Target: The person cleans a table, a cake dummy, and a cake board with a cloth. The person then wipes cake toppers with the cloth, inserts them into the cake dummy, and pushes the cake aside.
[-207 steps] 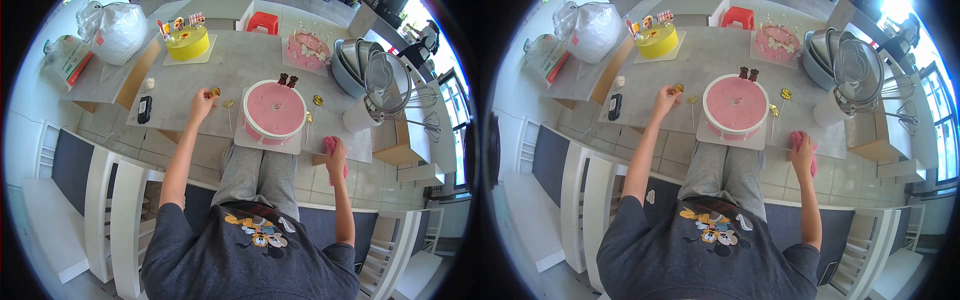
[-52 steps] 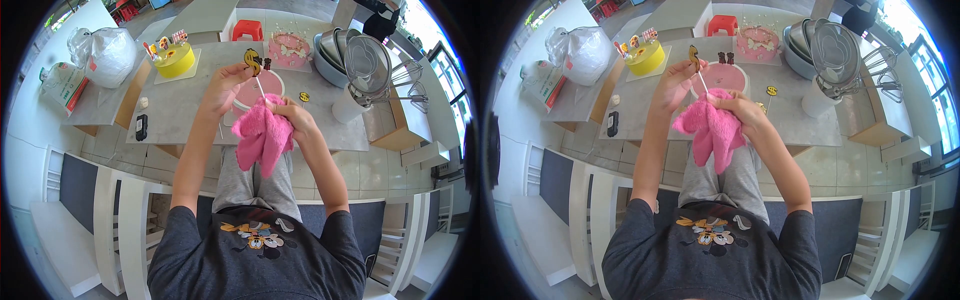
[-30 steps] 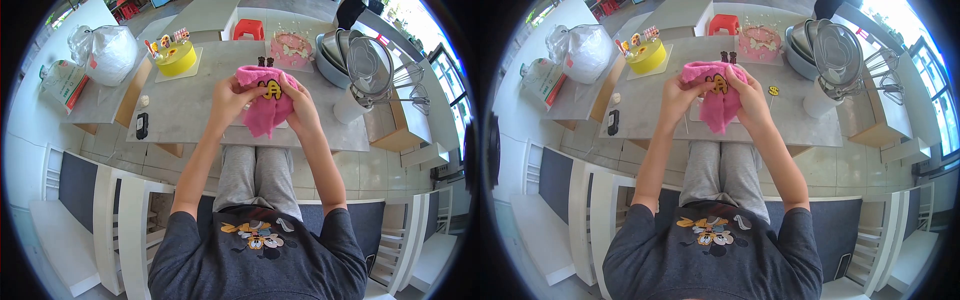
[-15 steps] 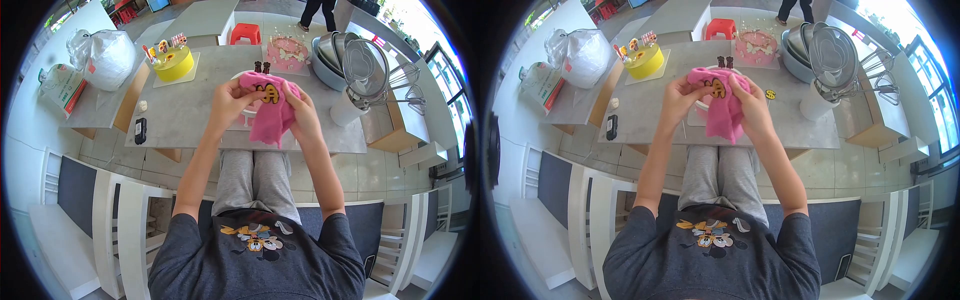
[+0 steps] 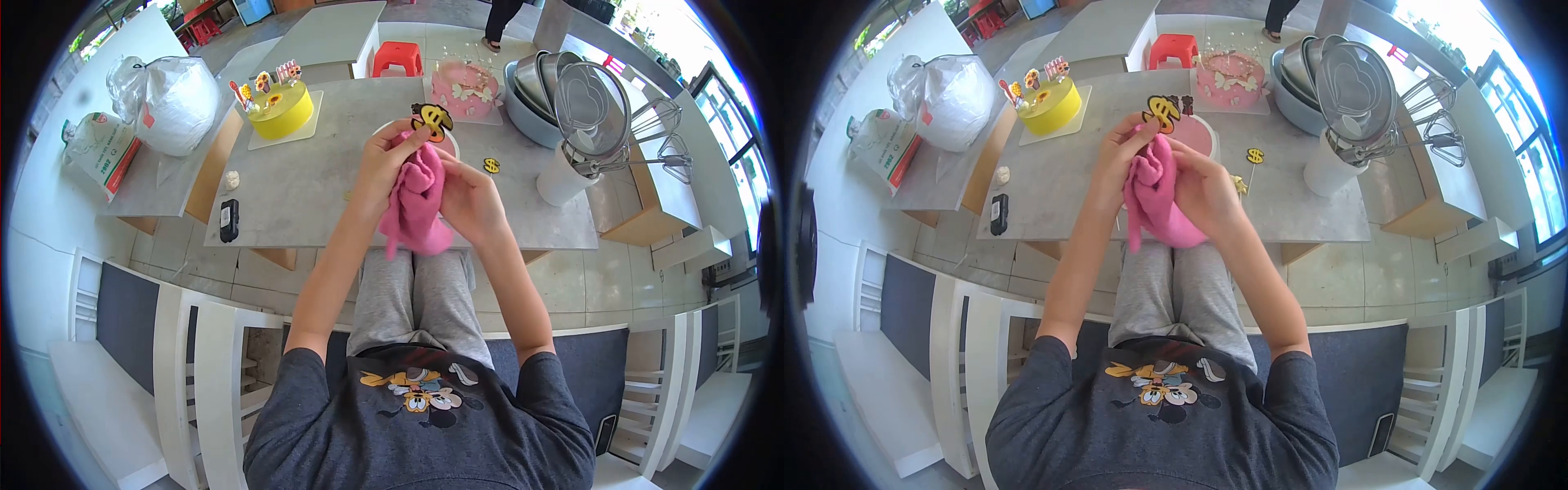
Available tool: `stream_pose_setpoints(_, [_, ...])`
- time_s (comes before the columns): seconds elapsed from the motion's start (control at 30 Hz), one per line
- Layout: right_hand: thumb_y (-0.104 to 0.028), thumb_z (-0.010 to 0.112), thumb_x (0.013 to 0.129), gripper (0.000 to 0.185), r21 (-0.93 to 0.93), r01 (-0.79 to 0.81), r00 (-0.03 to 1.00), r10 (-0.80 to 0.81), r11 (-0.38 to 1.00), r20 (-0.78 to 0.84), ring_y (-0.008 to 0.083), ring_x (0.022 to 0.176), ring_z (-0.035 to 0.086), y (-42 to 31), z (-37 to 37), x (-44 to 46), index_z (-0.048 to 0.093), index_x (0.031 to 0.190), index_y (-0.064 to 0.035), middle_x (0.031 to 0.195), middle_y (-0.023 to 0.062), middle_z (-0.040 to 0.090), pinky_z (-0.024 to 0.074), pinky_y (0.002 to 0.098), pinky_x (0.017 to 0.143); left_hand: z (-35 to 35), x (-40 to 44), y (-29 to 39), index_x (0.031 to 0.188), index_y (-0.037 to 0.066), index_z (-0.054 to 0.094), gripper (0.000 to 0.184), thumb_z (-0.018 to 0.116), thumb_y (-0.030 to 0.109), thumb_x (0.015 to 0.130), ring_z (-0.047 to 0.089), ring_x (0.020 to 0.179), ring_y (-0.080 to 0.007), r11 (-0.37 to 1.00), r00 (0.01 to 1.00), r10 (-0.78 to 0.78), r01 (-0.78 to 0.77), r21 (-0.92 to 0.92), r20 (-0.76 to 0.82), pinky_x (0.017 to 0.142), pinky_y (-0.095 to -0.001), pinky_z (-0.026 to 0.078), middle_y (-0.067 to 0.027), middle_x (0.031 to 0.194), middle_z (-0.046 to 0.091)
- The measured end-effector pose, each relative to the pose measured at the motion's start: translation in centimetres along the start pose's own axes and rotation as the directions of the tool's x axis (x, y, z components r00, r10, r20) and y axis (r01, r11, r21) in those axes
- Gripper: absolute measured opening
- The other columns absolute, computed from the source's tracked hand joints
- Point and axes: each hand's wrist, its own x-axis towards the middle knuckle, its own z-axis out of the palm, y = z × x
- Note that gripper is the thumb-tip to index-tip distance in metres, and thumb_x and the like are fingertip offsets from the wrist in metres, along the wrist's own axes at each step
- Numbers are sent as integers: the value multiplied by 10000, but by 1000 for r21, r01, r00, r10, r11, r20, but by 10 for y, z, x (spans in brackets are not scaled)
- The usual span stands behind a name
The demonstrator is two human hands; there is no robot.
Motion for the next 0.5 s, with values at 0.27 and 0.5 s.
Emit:
stream_pose_setpoints(0.27, [-49, 549, 825, 188, -504, 67, 997, -73, 861, 8, 97, 823, 568, -4, -14, 10, 539, 990, 41, 929, 70, 592, 457, 219, 759, -14, 2, 6, 845, -6, 621, 144, 595, 130, 808, 527, 845, -88, 966, 969, -129, 75, 249, 210, 736, -206, 416, -32, 935, 552])
stream_pose_setpoints(0.5, [-101, 545, 844, 117, -551, 55, 998, -39, 833, 41, 61, 666, 558, -10, -9, 10, 576, 879, 6, 781, 33, 597, 473, 187, 593, -9, -1, 17, 845, -21, 633, 108, 612, 53, 770, 513, 920, -122, 979, 977, -1, -42, 199, 214, 782, -232, 409, -43, 1024, 515])
